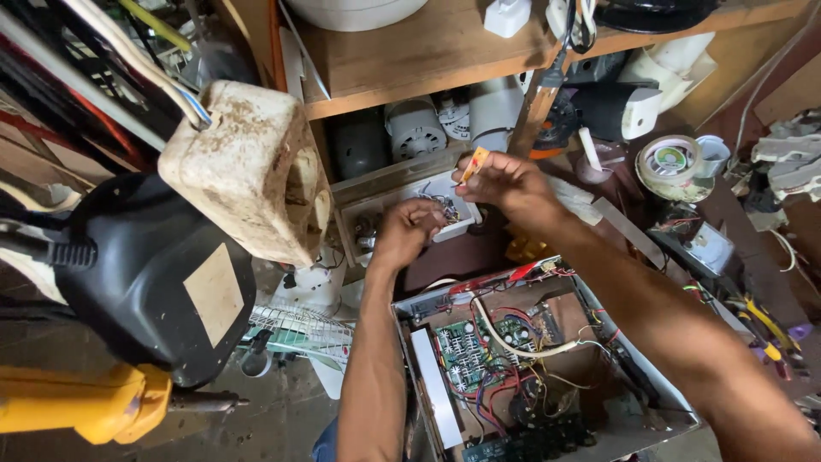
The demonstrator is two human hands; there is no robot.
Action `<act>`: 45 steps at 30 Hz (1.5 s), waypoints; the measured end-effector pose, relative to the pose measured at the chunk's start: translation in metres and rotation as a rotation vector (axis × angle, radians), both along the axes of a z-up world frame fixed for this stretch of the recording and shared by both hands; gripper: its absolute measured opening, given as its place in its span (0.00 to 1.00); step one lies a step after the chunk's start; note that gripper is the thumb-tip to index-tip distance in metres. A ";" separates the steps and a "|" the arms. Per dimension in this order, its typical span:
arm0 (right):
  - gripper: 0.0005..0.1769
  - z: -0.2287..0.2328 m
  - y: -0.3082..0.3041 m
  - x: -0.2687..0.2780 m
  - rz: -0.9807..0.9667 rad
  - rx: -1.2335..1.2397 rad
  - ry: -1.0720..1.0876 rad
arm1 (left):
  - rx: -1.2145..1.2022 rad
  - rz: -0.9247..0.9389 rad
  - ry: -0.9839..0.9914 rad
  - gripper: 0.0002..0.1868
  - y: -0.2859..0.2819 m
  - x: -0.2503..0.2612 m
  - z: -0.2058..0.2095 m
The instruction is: The person works on the internal wiring of an open electronic device, using pliers to strip and cut wires. They then retrieve a small green circuit board from a drawer, inspect it, and place it back into the device.
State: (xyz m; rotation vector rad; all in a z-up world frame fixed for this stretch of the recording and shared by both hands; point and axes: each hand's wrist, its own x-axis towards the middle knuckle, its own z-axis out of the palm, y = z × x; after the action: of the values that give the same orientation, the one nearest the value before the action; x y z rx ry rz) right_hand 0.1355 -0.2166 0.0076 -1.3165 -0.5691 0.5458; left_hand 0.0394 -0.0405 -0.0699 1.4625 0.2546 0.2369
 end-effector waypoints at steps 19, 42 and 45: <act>0.19 0.015 -0.208 -0.150 -0.259 0.275 0.170 | 0.377 -0.033 -0.316 0.11 -0.138 -0.105 0.119; 0.06 -0.012 -0.266 -0.289 -0.600 0.023 -0.379 | 0.175 -0.478 -0.250 0.18 -0.249 -0.192 0.098; 0.06 -0.015 -0.263 -0.286 -0.642 0.018 -0.459 | 0.149 -0.472 -0.230 0.17 -0.249 -0.190 0.098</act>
State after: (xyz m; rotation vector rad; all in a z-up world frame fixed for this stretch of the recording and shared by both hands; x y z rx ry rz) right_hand -0.1508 -0.4798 -0.0071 -1.5188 -0.4802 -0.2970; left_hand -0.1509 -0.2893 0.0281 1.5818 -0.3007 0.0388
